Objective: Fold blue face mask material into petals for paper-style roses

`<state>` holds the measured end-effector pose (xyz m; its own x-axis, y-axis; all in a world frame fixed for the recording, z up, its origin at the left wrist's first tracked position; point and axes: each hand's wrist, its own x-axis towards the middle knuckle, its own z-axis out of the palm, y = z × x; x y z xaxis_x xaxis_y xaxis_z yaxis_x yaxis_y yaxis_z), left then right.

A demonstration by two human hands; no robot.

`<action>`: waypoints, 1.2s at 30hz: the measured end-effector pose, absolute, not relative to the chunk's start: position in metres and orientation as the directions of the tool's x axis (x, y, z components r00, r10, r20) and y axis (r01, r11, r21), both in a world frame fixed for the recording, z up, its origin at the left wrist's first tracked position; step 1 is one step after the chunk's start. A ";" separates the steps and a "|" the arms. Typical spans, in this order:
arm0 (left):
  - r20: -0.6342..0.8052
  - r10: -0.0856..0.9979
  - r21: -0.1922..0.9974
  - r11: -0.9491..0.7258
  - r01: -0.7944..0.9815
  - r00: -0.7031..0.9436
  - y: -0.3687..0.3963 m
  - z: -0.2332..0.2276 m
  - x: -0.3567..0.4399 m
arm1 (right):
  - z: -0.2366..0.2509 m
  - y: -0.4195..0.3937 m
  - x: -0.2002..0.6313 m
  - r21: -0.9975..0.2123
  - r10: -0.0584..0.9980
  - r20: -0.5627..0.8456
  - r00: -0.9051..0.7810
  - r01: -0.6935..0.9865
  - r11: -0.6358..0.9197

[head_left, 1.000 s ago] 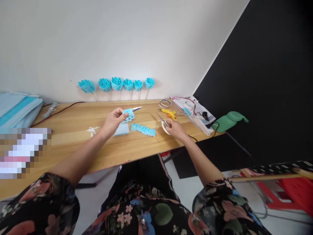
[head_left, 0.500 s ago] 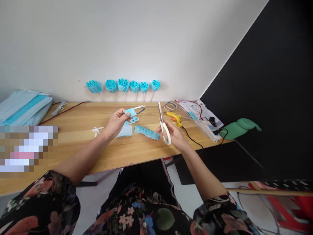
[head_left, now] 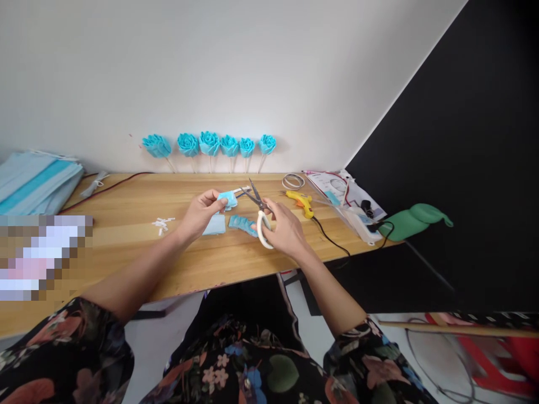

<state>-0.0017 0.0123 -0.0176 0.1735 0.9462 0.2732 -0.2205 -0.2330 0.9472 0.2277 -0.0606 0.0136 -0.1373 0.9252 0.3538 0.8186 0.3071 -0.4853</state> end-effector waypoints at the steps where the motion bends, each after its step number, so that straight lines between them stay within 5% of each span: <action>1: 0.266 0.947 0.951 -0.229 -0.206 0.177 0.012 -0.018 -0.001 | 0.013 -0.059 0.225 -0.470 0.923 0.360 -0.138 0.828 0.307; 18: 0.237 0.956 0.956 -0.198 -0.217 0.173 0.009 -0.016 -0.001 | 0.006 -0.046 0.218 -0.470 0.911 0.388 -0.141 0.820 0.328; 24: 0.236 0.962 0.964 -0.213 -0.162 0.137 0.012 -0.012 -0.003 | 0.013 -0.046 0.225 -0.509 0.852 0.500 -0.156 0.743 0.435; 30: 0.268 0.960 0.948 -0.248 -0.200 0.077 0.022 -0.017 -0.012 | -0.004 -0.043 0.297 -0.340 0.986 0.163 -0.040 0.936 0.094; 36: 0.278 0.953 0.958 -0.266 -0.107 0.122 0.018 -0.019 -0.008 | 0.004 -0.054 0.326 -0.046 0.996 -0.021 -0.088 0.995 0.087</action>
